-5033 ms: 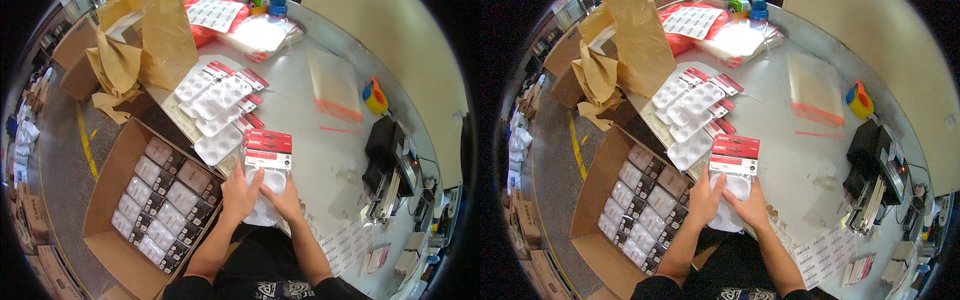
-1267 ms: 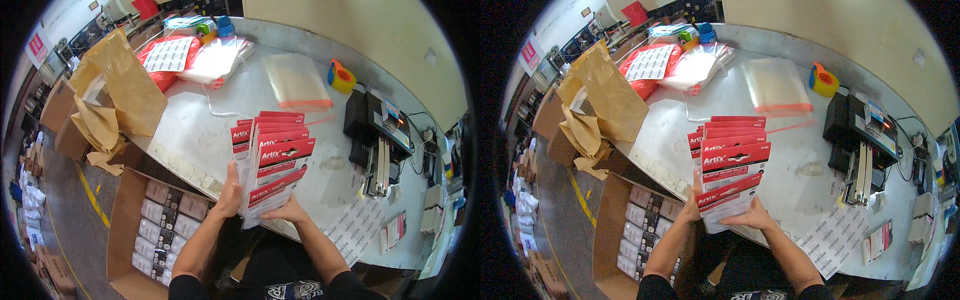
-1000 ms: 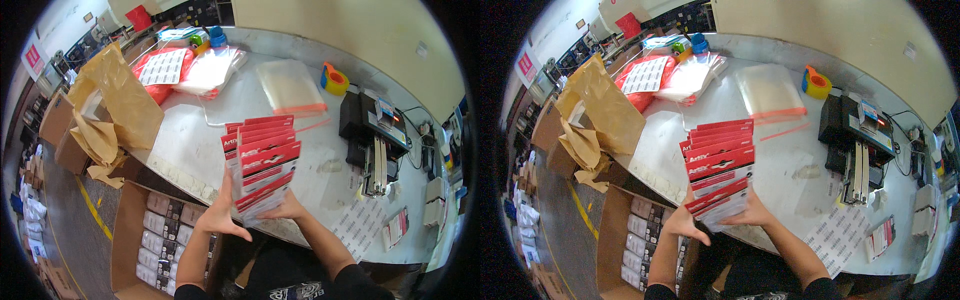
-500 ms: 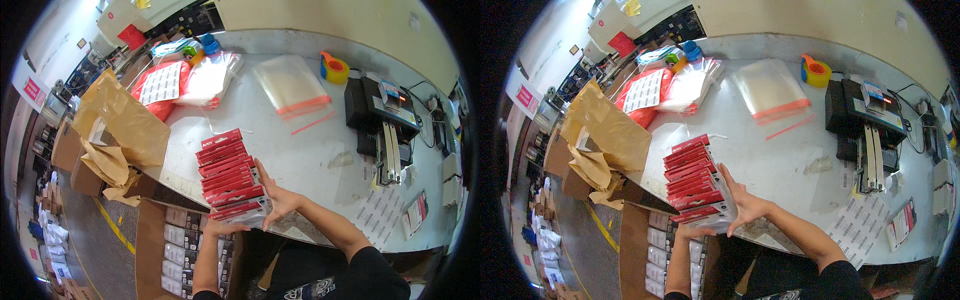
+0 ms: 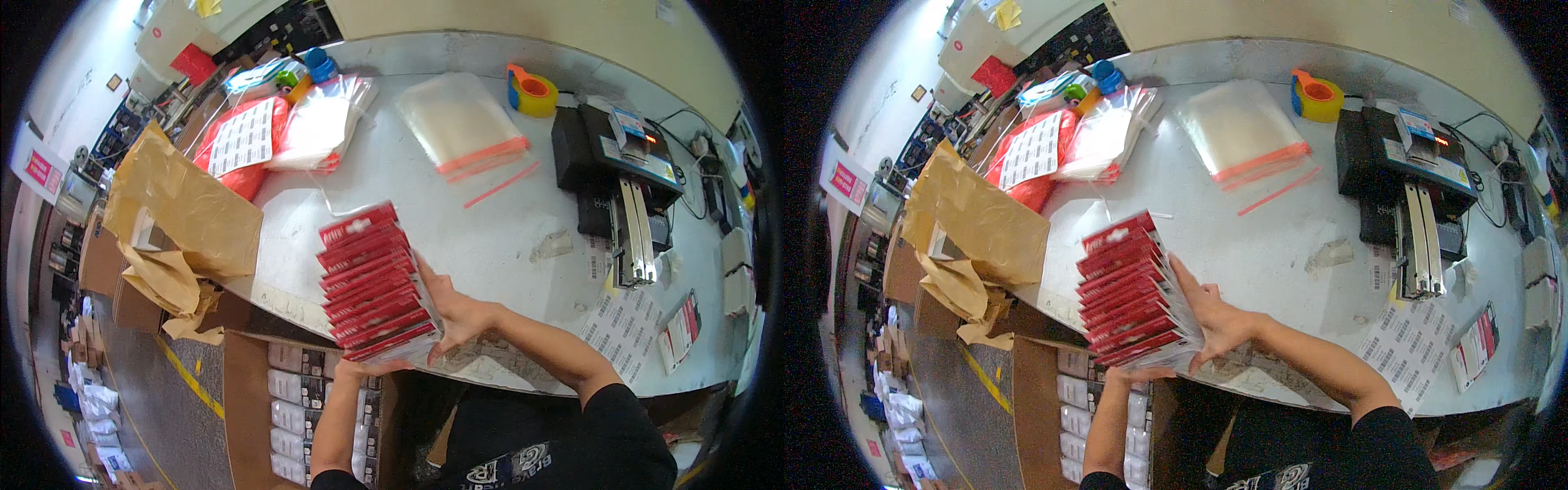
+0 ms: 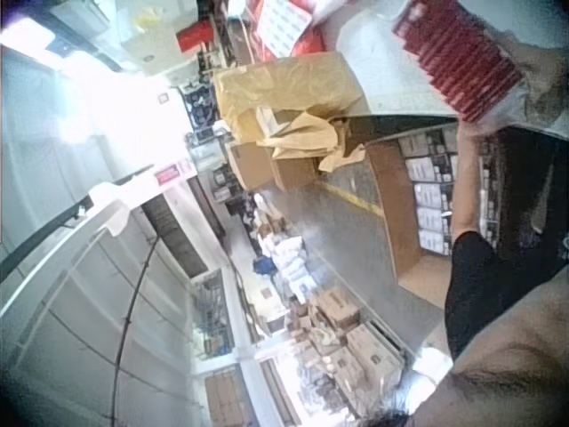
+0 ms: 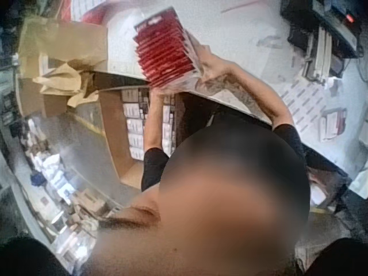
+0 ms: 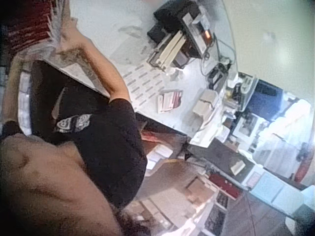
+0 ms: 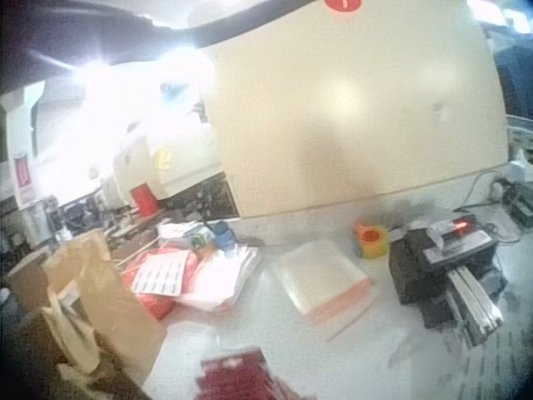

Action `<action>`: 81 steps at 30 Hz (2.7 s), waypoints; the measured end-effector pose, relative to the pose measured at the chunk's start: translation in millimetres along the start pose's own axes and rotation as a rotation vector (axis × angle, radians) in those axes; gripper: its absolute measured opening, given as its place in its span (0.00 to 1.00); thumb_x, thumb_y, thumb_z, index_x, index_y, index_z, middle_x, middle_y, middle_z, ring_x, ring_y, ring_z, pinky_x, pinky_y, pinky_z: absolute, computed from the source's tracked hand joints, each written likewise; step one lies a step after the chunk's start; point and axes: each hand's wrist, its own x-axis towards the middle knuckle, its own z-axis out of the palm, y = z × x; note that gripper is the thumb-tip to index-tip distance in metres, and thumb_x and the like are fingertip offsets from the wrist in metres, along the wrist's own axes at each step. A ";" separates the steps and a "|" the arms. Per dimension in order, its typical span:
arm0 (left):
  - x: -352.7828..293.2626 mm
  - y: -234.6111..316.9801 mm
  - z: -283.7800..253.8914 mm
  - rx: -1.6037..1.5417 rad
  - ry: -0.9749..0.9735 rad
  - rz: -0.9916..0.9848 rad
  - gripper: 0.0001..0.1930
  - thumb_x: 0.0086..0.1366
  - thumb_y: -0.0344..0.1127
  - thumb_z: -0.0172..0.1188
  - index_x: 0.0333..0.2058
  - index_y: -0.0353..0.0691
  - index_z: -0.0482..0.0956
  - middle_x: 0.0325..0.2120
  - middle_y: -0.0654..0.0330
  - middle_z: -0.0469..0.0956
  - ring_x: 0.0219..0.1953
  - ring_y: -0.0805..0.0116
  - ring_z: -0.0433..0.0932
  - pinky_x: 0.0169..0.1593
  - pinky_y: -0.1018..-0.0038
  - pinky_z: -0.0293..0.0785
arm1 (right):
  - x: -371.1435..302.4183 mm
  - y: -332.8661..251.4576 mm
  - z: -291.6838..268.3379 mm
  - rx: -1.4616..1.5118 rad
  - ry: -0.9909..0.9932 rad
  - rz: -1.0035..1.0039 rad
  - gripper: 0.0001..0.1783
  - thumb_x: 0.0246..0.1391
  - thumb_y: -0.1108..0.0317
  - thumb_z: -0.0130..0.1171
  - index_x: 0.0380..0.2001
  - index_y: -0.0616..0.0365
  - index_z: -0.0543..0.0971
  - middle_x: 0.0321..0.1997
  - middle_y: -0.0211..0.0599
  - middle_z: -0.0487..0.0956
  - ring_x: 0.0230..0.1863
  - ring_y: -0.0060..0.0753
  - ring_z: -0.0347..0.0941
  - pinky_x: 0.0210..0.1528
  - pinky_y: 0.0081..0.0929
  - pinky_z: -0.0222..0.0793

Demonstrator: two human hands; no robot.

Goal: The person packs plastic mixing palettes into clear plastic bags, seals them, and places them into a cardboard box. They also handle printed labels and a label printer on the table.

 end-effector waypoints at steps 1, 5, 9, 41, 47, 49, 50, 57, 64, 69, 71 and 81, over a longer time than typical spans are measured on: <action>0.6 -5.1 5.9 -0.097 0.022 -0.029 0.42 0.50 0.61 0.66 0.60 0.51 0.63 0.59 0.62 0.66 0.63 0.57 0.59 0.66 0.56 0.51 | -2.0 3.7 2.2 -0.036 0.037 -0.074 0.88 0.16 0.39 0.76 0.65 0.60 0.21 0.72 0.58 0.32 0.73 0.54 0.35 0.62 0.48 0.40; 0.0 -27.8 27.5 -0.241 0.025 -0.095 0.42 0.52 0.62 0.65 0.62 0.52 0.61 0.61 0.63 0.63 0.65 0.58 0.56 0.67 0.57 0.49 | -8.1 20.1 20.0 -0.045 0.081 -0.102 0.86 0.20 0.36 0.73 0.66 0.61 0.22 0.72 0.57 0.31 0.73 0.51 0.35 0.61 0.49 0.40; 0.2 -39.0 39.8 -0.207 0.000 -0.149 0.41 0.52 0.60 0.66 0.62 0.53 0.61 0.62 0.63 0.62 0.65 0.60 0.56 0.67 0.59 0.50 | -9.9 39.8 27.1 -0.045 0.033 -0.010 0.83 0.23 0.38 0.72 0.66 0.61 0.23 0.72 0.58 0.32 0.72 0.53 0.35 0.61 0.50 0.42; -39.6 173.4 118.1 -1.745 0.555 -0.226 0.46 0.47 0.48 0.67 0.64 0.42 0.56 0.63 0.56 0.60 0.63 0.57 0.60 0.65 0.59 0.55 | -183.2 -158.5 19.4 0.089 0.674 0.238 0.10 0.39 0.76 0.62 0.30 0.60 0.79 0.30 0.37 0.79 0.31 0.34 0.77 0.36 0.24 0.73; -38.1 181.6 123.5 -1.741 0.541 -0.233 0.48 0.46 0.48 0.67 0.64 0.42 0.55 0.63 0.56 0.60 0.63 0.56 0.60 0.65 0.59 0.55 | -198.4 -163.2 14.2 0.114 0.688 0.233 0.15 0.39 0.78 0.64 0.34 0.62 0.77 0.33 0.39 0.77 0.31 0.31 0.78 0.38 0.22 0.76; -39.2 181.9 123.5 -1.738 0.543 -0.234 0.48 0.45 0.47 0.68 0.64 0.41 0.55 0.63 0.55 0.60 0.63 0.56 0.60 0.65 0.59 0.55 | -199.2 -163.6 14.4 0.110 0.702 0.279 0.15 0.38 0.79 0.65 0.34 0.64 0.76 0.35 0.39 0.77 0.37 0.28 0.78 0.41 0.21 0.75; -39.9 181.7 123.4 -1.734 0.544 -0.233 0.48 0.45 0.47 0.68 0.64 0.41 0.55 0.63 0.55 0.60 0.63 0.56 0.60 0.65 0.59 0.55 | -199.1 -163.7 14.6 0.114 0.698 0.317 0.16 0.38 0.80 0.66 0.34 0.64 0.75 0.35 0.39 0.77 0.40 0.26 0.78 0.43 0.21 0.75; -49.8 178.7 125.2 -1.718 0.561 -0.237 0.50 0.43 0.46 0.69 0.64 0.40 0.55 0.63 0.55 0.59 0.63 0.56 0.60 0.65 0.58 0.55 | -194.0 -159.2 13.8 -0.054 0.698 0.046 0.19 0.38 0.88 0.60 0.36 0.58 0.78 0.53 0.45 0.68 0.56 0.45 0.70 0.47 0.29 0.77; -66.4 176.8 126.9 -1.712 0.578 -0.244 0.51 0.41 0.45 0.70 0.64 0.40 0.54 0.63 0.54 0.59 0.63 0.55 0.60 0.65 0.58 0.55 | -197.6 -159.4 7.3 -0.151 0.454 0.075 0.21 0.38 0.91 0.54 0.35 0.58 0.81 0.60 0.53 0.62 0.64 0.54 0.61 0.46 0.29 0.77; -71.4 176.9 128.2 -1.707 0.560 -0.238 0.52 0.40 0.44 0.70 0.64 0.39 0.54 0.63 0.54 0.59 0.64 0.55 0.60 0.65 0.58 0.54 | -196.8 -161.4 5.8 -0.124 0.474 0.090 0.14 0.38 0.80 0.61 0.34 0.58 0.80 0.61 0.54 0.62 0.61 0.53 0.64 0.44 0.30 0.75; -72.5 177.7 129.1 -1.705 0.547 -0.239 0.52 0.40 0.44 0.70 0.64 0.39 0.54 0.63 0.54 0.59 0.64 0.55 0.60 0.66 0.58 0.54 | -195.9 -160.7 5.6 -0.127 0.514 0.079 0.13 0.37 0.73 0.65 0.32 0.55 0.80 0.61 0.52 0.64 0.56 0.49 0.69 0.39 0.30 0.75; -72.0 181.0 133.1 -1.699 0.474 -0.248 0.55 0.37 0.42 0.72 0.64 0.38 0.53 0.63 0.53 0.59 0.64 0.54 0.60 0.66 0.57 0.54 | -194.6 -151.9 10.6 -0.147 0.624 0.091 0.14 0.36 0.72 0.67 0.32 0.51 0.80 0.61 0.50 0.65 0.59 0.54 0.66 0.53 0.36 0.72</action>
